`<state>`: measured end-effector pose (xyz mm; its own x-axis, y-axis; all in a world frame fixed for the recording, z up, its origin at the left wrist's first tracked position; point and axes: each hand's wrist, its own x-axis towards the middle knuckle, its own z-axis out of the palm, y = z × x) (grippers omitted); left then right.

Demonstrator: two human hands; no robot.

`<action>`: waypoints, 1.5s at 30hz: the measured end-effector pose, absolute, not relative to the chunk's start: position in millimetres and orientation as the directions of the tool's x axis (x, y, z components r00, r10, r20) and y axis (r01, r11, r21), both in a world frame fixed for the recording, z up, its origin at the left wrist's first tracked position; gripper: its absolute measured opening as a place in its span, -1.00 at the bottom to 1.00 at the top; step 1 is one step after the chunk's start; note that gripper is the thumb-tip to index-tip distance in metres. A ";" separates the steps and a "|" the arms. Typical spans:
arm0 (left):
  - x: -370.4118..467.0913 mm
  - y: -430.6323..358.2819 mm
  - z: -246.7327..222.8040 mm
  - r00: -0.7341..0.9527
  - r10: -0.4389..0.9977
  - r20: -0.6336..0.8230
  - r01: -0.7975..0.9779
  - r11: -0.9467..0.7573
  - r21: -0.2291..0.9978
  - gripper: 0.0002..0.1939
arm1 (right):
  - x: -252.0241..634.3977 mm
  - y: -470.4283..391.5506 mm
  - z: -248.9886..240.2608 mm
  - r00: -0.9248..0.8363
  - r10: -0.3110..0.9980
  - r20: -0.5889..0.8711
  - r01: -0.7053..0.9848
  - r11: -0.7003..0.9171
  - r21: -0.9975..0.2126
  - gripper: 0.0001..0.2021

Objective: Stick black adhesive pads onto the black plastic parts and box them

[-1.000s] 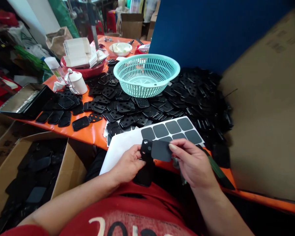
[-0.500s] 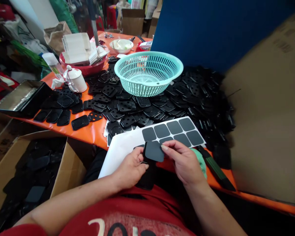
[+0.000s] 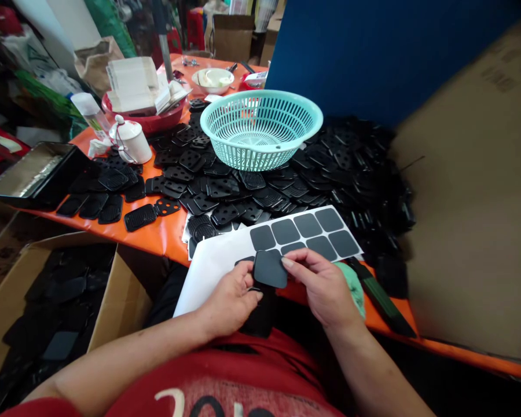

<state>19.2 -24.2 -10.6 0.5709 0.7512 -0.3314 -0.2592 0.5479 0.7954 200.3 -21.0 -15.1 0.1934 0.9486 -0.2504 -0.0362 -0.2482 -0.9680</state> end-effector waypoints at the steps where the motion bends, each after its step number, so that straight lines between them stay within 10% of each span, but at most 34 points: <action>1: 19.2 -24.3 -10.8 0.570 0.752 -0.331 -0.258 0.547 0.796 -0.63 | 200.5 -21.0 -15.5 0.192 0.949 -0.250 -0.033 -0.249 -0.968 -0.73; 24: 19.4 -22.3 -7.9 0.562 0.746 -0.357 -0.269 0.573 0.774 -0.64 | 200.1 -20.9 -18.3 0.193 0.943 -0.272 -0.101 -0.256 -0.961 -0.72; 45: 17.5 -24.1 -10.8 0.570 0.762 -0.308 -0.271 0.528 0.805 -0.65 | 194.9 -21.9 -9.1 0.213 0.971 -0.110 0.251 -0.163 -0.954 -0.77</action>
<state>17.5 -24.1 -10.8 0.5699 0.7619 -0.3078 -0.2713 0.5280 0.8047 194.9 -21.9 -9.1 0.2133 0.9708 -0.1098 0.2506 -0.1630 -0.9543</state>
